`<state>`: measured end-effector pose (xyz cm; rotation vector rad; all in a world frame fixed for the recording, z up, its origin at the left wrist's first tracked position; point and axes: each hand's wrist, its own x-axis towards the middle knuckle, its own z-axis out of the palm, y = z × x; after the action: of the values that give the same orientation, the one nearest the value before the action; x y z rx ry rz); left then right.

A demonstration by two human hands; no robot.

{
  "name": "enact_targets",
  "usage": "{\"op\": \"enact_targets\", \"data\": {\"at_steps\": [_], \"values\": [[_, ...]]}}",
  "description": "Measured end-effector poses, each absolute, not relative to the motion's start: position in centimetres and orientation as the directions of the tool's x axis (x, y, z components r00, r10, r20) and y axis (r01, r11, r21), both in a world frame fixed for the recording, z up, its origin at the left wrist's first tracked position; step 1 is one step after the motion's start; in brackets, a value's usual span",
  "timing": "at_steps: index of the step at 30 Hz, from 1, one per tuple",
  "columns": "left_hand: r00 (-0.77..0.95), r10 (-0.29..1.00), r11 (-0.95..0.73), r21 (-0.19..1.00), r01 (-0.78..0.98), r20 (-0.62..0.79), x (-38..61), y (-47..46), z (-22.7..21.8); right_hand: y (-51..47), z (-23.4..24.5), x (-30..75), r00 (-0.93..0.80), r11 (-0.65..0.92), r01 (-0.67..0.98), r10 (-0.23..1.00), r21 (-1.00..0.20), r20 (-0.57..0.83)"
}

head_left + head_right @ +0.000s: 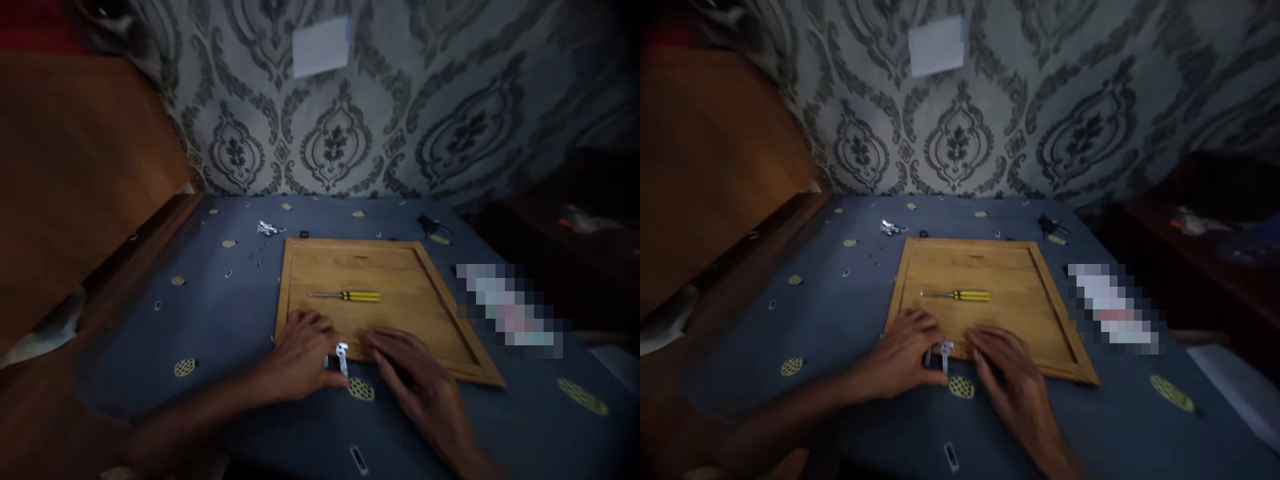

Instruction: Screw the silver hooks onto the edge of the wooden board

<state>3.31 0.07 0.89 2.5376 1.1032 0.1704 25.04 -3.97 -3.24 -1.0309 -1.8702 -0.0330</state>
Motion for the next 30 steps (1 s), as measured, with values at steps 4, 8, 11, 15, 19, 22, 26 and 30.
{"op": "enact_targets", "data": {"at_steps": [4, 8, 11, 15, 19, 22, 26, 30], "values": [[0.695, 0.715, -0.606, 0.426, 0.672, -0.078, 3.3, 0.4, 0.7, -2.0, -1.9, 25.0, -0.261, 0.713, 0.627, 0.573, -0.315, 0.777], [0.700, 0.710, -0.611, 0.428, 0.666, -0.074, 3.3, 0.4, 0.5, 1.2, -1.0, 24.1, -0.384, 0.749, 0.591, 0.588, -0.299, 0.712], [0.704, 0.709, -0.614, 0.445, 0.652, -0.053, 3.1, 0.4, 0.1, 4.6, -1.2, 22.3, -0.494, 0.747, 0.575, 0.643, -0.334, 0.585], [0.719, 0.693, -0.622, 0.465, 0.631, -0.049, 2.9, 0.4, -0.3, 9.6, -1.7, 17.9, -0.590, 0.683, 0.620, 0.731, -0.387, 0.344], [0.715, 0.699, -0.623, 0.467, 0.628, -0.028, 2.9, 0.4, -0.3, 13.4, -1.6, 12.8, -0.592, 0.592, 0.703, 0.794, -0.394, 0.137], [0.718, 0.696, -0.631, 0.467, 0.620, -0.012, 3.0, 0.5, -0.4, 15.3, -1.5, 9.9, -0.555, 0.523, 0.765, 0.831, -0.377, 0.027], [0.727, 0.687, -0.642, 0.473, 0.604, 0.004, 3.1, 0.5, -0.9, 16.8, -2.0, 7.5, -0.494, 0.442, 0.824, 0.867, -0.355, -0.067], [0.726, 0.688, -0.634, 0.503, 0.588, 0.018, 3.1, 0.6, -1.1, 17.3, -2.7, 6.6, -0.450, 0.398, 0.850, 0.889, -0.346, -0.084]]}}
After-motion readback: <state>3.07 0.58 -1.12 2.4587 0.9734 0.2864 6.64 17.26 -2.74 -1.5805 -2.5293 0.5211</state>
